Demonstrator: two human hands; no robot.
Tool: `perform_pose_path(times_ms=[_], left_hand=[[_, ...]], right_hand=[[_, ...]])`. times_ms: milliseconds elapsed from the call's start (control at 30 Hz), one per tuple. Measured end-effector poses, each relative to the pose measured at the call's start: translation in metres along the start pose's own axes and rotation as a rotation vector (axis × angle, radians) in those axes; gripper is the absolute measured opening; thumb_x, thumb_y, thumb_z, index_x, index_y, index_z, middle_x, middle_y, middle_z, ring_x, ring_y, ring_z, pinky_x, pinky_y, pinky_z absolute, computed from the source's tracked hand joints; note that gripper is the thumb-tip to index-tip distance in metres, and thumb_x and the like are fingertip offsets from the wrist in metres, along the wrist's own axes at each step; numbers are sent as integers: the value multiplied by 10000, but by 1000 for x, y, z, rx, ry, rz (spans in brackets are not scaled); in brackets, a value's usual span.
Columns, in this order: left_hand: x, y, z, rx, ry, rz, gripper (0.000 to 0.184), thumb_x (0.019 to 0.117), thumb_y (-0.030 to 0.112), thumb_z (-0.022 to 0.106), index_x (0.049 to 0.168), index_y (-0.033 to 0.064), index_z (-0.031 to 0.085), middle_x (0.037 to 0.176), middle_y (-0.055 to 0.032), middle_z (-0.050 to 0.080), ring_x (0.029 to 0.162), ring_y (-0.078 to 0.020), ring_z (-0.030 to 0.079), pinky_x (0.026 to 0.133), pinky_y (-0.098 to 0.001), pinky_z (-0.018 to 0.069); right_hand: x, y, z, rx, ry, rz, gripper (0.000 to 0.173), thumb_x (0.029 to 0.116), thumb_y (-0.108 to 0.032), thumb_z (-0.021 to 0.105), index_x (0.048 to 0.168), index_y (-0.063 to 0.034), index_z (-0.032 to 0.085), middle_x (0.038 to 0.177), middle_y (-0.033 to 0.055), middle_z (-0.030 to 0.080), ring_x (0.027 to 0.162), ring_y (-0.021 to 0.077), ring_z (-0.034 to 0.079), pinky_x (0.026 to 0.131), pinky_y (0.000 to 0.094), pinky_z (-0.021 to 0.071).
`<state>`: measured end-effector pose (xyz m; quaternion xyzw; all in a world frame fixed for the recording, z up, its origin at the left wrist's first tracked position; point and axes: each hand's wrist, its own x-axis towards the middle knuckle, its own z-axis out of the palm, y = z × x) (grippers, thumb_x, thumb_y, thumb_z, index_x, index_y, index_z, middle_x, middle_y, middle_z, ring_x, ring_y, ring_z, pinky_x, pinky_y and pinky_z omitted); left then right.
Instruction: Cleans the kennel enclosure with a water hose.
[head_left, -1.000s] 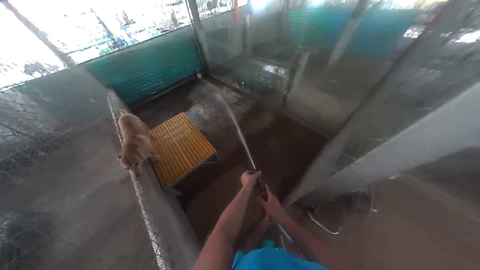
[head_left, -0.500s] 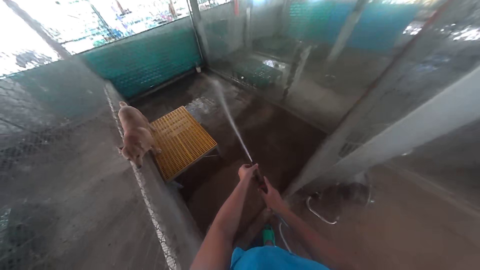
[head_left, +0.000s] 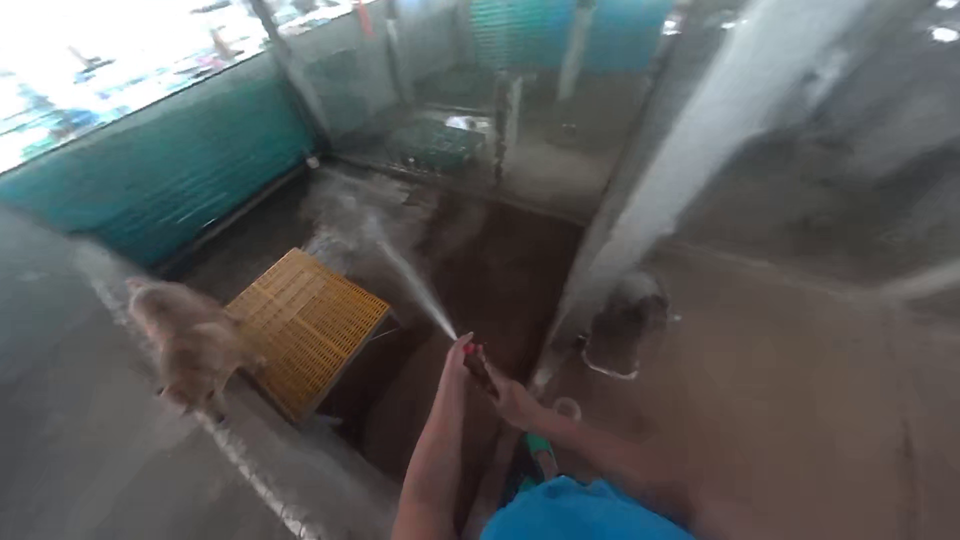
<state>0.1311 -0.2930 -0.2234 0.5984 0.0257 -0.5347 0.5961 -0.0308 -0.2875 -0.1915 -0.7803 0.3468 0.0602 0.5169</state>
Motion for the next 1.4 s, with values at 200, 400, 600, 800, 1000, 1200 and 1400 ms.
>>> perform_pose_path(times_ms=[200,400,600,800,1000,1200,1400], left_hand=[[-7,-13,-12,93,-42,-123,431,1080,505,379,991,110,528,792,-61,659,700,-202,671,614,-393,571],[0,-21,-18,-114,-348,42,544,1072,213,253,575,224,474,509,50,606,467,-76,616,541,-271,579],[5,-31,-5,-343,-832,213,144,779,317,754,659,250,715,578,81,640,587,-89,669,752,-352,616],[-39,-54,-37,351,-216,28,672,1074,564,277,1636,211,167,1627,-122,369,1457,-342,406,1076,-645,400],[-134,-211,-162,391,660,97,581,1022,180,631,1502,-60,411,1516,-314,440,1390,-440,443,1122,-584,363],[-298,-442,-55,54,787,-271,452,1102,257,467,1490,27,475,1449,-255,528,1276,-376,536,1040,-549,420],[-503,-225,312,483,336,-1011,402,1096,50,421,1492,-14,441,1577,-98,442,1417,-146,439,1150,-269,335]], right_hand=[[-18,14,-2,0,42,76,642,1079,-278,525,1645,-145,253,1288,288,642,1191,463,634,1024,634,480],[-24,23,-1,183,57,-83,650,1063,-210,568,1625,-59,278,1307,309,628,1206,448,632,1067,598,462],[-34,40,-33,276,62,-190,618,1037,-164,615,1580,-11,363,1380,290,597,1265,398,605,1118,526,436],[-74,85,-83,99,-107,-133,601,1050,-205,599,1577,-20,376,1404,279,585,1309,393,574,1147,537,405],[-141,208,-142,-103,-225,128,659,1059,-269,600,1617,-74,310,1468,271,538,1353,409,538,1161,551,382],[-190,387,-216,-345,-291,256,665,1052,-325,606,1605,-75,335,1452,270,548,1306,417,570,1105,580,430],[-283,434,-301,-296,-247,468,529,1069,-161,529,1539,36,388,1348,355,565,1125,483,620,950,605,495]])
